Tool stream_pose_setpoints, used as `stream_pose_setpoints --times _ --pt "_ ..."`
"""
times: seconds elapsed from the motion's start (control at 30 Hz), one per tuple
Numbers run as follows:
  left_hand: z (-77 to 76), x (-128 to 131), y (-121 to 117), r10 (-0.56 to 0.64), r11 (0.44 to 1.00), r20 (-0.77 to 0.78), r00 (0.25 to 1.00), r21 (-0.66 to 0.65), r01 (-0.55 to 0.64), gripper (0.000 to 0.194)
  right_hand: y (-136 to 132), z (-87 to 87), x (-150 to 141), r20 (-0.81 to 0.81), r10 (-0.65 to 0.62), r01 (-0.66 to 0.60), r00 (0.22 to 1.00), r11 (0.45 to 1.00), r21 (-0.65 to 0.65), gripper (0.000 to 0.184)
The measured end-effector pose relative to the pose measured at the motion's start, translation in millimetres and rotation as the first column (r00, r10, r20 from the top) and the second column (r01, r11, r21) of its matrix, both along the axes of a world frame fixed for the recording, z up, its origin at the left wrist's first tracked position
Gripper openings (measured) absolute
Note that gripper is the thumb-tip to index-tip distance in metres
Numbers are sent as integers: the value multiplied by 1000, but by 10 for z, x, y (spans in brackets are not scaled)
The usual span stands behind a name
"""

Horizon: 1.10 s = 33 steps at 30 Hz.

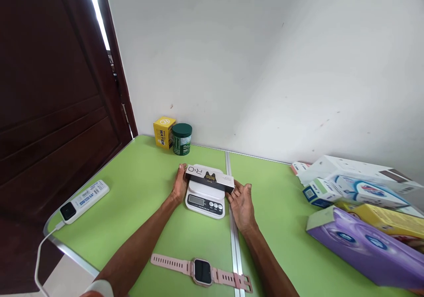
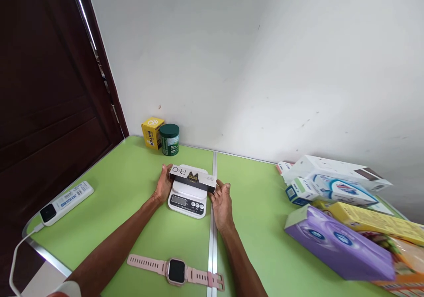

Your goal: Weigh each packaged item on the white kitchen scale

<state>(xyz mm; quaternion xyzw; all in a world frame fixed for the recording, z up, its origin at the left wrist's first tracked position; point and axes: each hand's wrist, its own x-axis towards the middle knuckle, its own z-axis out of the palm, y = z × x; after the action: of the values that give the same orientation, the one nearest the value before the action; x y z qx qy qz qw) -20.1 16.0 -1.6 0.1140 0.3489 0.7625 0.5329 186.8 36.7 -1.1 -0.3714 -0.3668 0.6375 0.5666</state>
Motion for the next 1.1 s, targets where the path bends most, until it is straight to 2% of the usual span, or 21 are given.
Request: stream_pose_setpoints --times 0.23,0.37,0.6,0.87,1.1 --pt "-7 -2 1 -3 1000 4 1000 22 3 67 -3 -2 -16 0 4 -4 1000 1000 -4 88" --pt "-30 1 6 -3 999 -14 1000 38 4 68 -9 12 -19 9 12 -12 1000 1000 14 86" --pt "-35 9 -11 18 999 -59 998 49 -15 60 -61 102 -34 9 30 -30 1000 998 53 82" --pt "-61 -16 -17 3 1000 -50 999 28 -2 68 -104 143 -51 16 12 -13 1000 998 58 83" --pt "-61 -12 -16 24 999 -70 997 39 -21 66 -118 141 -40 25 25 -28 999 995 94 73"
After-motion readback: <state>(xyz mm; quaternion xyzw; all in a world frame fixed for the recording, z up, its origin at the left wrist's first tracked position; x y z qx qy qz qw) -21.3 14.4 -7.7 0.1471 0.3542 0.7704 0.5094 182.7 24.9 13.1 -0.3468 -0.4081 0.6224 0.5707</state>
